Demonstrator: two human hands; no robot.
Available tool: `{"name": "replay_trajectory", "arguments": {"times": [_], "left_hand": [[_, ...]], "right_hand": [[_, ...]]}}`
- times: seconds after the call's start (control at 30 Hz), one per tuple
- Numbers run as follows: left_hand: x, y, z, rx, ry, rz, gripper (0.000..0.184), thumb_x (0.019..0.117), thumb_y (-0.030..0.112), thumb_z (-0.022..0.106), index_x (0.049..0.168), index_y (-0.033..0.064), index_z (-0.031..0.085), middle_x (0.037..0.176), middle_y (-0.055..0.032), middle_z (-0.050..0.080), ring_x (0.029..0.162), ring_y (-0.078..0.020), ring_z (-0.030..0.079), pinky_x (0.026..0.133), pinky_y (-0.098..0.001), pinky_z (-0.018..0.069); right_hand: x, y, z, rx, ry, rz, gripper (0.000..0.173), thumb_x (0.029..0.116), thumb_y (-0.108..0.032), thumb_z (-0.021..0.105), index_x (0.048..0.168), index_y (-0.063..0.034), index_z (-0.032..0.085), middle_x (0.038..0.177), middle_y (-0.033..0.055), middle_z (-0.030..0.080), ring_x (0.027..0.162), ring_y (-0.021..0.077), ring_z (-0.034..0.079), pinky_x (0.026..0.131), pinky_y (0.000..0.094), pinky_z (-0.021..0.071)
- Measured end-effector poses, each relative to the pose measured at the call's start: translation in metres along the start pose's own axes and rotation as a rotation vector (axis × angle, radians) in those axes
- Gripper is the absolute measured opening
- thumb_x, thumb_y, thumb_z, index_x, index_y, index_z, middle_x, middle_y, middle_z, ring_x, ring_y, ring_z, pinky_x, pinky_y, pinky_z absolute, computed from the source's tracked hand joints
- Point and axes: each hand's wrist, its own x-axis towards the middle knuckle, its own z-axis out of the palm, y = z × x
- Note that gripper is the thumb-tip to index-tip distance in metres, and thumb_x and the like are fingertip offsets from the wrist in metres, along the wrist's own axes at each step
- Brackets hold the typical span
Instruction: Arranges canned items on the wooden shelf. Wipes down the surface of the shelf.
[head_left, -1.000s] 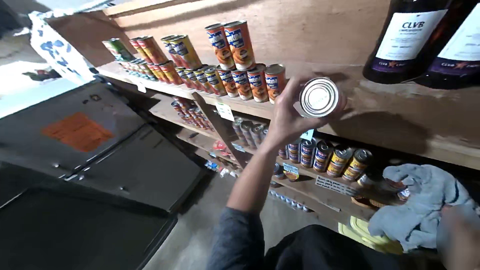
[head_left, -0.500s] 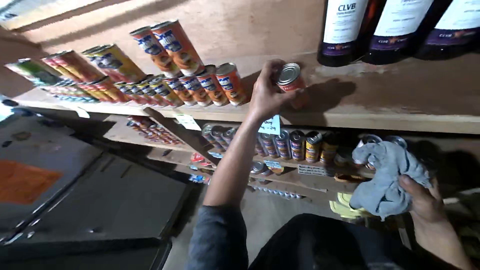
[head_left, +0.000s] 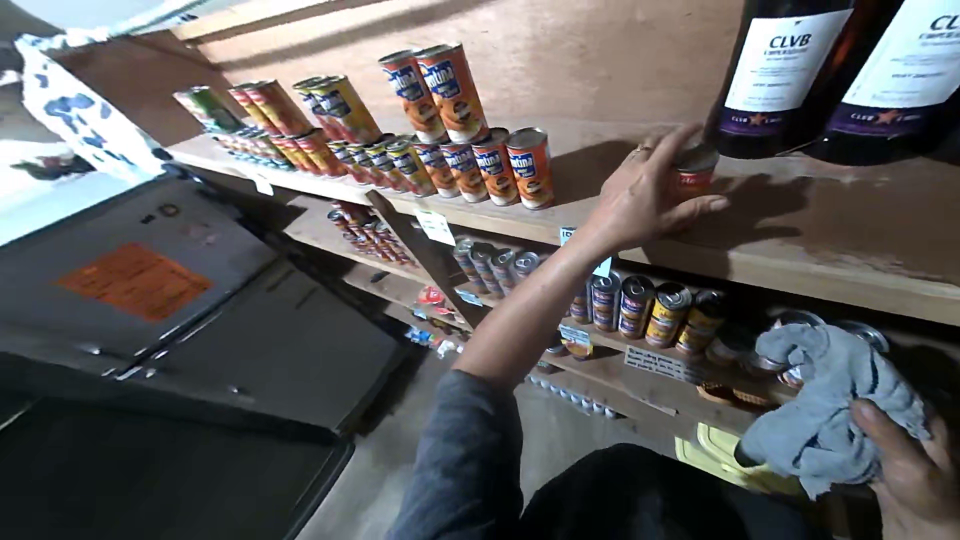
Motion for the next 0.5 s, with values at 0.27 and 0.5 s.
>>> {"name": "replay_trajectory", "arguments": {"times": [0.27, 0.5], "left_hand": [[0.024, -0.016, -0.086, 0.419, -0.232, 0.015, 0.063, 0.0787, 0.042, 0.084, 0.132, 0.0136, 0.066, 0.124, -0.0092, 0.07, 0.123, -0.0316, 0.059, 0.109, -0.0606, 0.0349], [0.007, -0.044, -0.112, 0.544, -0.312, -0.016, 0.059, 0.0785, 0.03, 0.087, 0.13, 0.0114, 0.064, 0.131, -0.0097, 0.067, 0.147, -0.037, 0.039, 0.12, -0.0719, 0.0]], "right_hand": [[0.002, 0.003, 0.002, -0.014, -0.073, -0.032, 0.036, 0.0906, -0.015, 0.067, 0.124, -0.0145, 0.055, 0.107, -0.0244, 0.07, 0.101, -0.009, 0.066, 0.093, 0.0148, 0.0554], [0.004, 0.002, 0.004, -0.044, -0.028, -0.015, 0.039, 0.0896, -0.009, 0.063, 0.126, -0.004, 0.05, 0.108, -0.022, 0.068, 0.102, -0.0106, 0.065, 0.094, 0.0133, 0.0543]]}}
